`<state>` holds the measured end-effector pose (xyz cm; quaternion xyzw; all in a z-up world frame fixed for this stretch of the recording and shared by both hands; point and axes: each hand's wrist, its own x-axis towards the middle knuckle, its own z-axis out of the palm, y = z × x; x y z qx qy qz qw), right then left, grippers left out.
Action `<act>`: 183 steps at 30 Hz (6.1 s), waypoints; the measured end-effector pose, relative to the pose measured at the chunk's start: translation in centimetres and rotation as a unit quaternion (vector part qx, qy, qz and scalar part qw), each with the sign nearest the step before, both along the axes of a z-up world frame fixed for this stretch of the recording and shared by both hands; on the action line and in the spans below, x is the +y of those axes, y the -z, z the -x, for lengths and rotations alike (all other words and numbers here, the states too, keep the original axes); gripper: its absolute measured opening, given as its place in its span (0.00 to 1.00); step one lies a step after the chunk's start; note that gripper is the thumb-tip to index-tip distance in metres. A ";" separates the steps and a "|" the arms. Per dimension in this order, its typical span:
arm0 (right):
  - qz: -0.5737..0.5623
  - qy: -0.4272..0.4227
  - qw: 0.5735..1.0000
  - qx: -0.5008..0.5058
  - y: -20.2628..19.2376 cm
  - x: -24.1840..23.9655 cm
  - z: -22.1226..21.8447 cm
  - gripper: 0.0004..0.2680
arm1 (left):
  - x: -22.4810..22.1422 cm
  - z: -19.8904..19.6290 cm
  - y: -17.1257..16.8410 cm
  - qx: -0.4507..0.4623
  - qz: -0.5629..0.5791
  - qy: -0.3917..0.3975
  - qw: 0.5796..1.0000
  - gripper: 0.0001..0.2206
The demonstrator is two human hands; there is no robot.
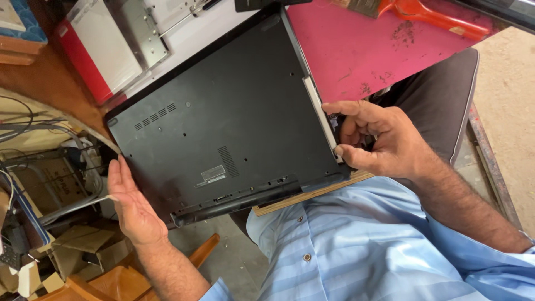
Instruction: The person disassembles a laptop by removing the outer casing and internal components, then reassembles it by fitting the casing and parts back together.
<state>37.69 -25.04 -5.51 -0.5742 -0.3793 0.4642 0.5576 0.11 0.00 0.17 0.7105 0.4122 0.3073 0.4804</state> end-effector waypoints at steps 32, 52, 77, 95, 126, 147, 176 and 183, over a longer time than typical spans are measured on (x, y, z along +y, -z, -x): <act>-0.082 -0.022 0.991 0.099 2.5 0.0 2.0 0.29 | -0.4 -1.1 -0.9 -0.028 0.044 -0.008 0.999 0.40; -0.024 -0.033 0.991 0.127 0.8 0.0 1.2 0.28 | 0.1 0.3 0.3 0.001 0.018 -0.048 0.999 0.41; -0.075 0.025 0.996 -0.046 -1.5 -2.5 1.9 0.21 | 0.2 0.8 0.5 -0.039 0.031 -0.021 0.999 0.41; -0.058 -0.015 0.921 -0.385 -2.9 -3.1 1.9 0.14 | -0.9 1.5 0.9 0.065 -0.095 -0.008 0.993 0.34; -0.114 -0.014 0.913 -0.391 -3.2 -3.1 1.4 0.15 | -14.0 -15.6 -0.9 0.192 -0.457 0.252 0.831 0.20; -0.062 -0.001 0.978 -0.198 -1.4 -2.0 -1.5 0.12 | -10.1 -18.6 -2.9 0.198 -0.519 0.357 0.751 0.28; -0.045 0.064 0.995 0.063 0.2 -0.7 3.0 0.16 | -10.6 -17.4 -0.7 0.142 -0.554 0.281 0.771 0.28; -0.080 0.109 0.981 0.136 0.6 -0.6 4.9 0.20 | -10.9 -16.8 -0.3 0.140 -0.562 0.282 0.765 0.25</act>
